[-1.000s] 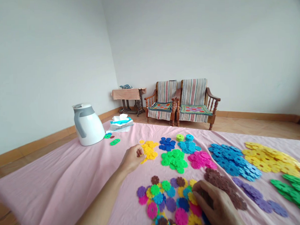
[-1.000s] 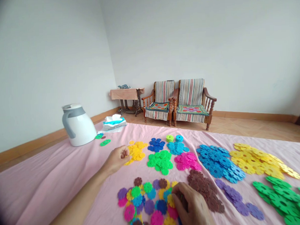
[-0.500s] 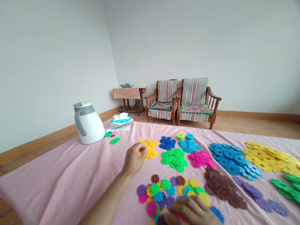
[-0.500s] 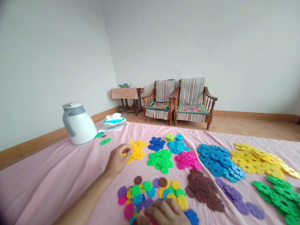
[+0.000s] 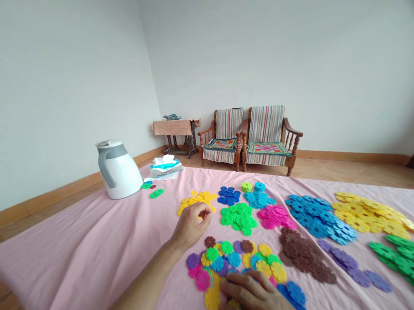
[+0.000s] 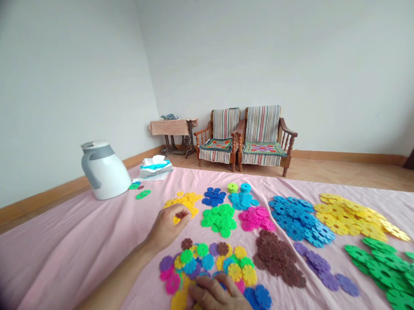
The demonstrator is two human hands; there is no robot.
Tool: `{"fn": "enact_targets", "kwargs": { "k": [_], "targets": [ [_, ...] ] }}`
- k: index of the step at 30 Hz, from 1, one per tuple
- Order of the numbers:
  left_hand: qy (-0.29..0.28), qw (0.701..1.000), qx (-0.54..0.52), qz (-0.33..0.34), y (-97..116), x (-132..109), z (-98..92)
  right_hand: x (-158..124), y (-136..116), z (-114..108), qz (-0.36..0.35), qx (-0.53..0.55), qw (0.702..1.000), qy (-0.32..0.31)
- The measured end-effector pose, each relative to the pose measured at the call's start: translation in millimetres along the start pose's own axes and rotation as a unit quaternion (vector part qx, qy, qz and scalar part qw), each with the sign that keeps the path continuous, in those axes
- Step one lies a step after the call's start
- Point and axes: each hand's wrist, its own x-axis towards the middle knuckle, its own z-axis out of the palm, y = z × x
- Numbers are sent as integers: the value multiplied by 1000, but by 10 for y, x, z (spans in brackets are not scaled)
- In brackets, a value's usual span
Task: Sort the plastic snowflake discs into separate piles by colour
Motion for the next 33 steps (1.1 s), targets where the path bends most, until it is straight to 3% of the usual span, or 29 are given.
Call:
{"fn": "enact_targets", "kwargs": {
  "k": [4, 7, 10, 14, 16, 19, 22, 29, 31, 33],
  "targets": [
    [-101, 993, -49, 19, 87, -38, 1, 14, 63, -93, 7, -36, 999, 11],
    [-217, 971, -97, 13, 160, -71, -55, 6, 122, -151, 26, -34, 999, -31],
    [-330, 933, -143, 6, 235, -111, -144, -12, 172, -181, 55, -17, 998, -37],
    [-468, 872, -143, -5, 315, -193, -234, -57, 182, -146, 121, 23, 992, 6],
    [-479, 874, -79, 27, 346, -241, -253, -80, 178, -124, 159, 41, 986, 27],
    [-447, 889, 28, 98, 390, -300, -259, -102, 182, -122, 197, 64, 978, 11],
    [-442, 887, 64, 117, 427, -323, -243, -110, 192, -135, 212, 81, 974, 1],
    [-448, 889, 1, 90, 453, -256, -198, -128, 200, -114, 204, 83, 975, -15],
    [-460, 885, -54, 45, 425, -221, -206, -141, 202, -100, 200, 78, 977, -16],
    [-435, 893, -115, -13, 349, -175, -211, -155, 207, -86, 198, 75, 977, -10]
  ]
}}
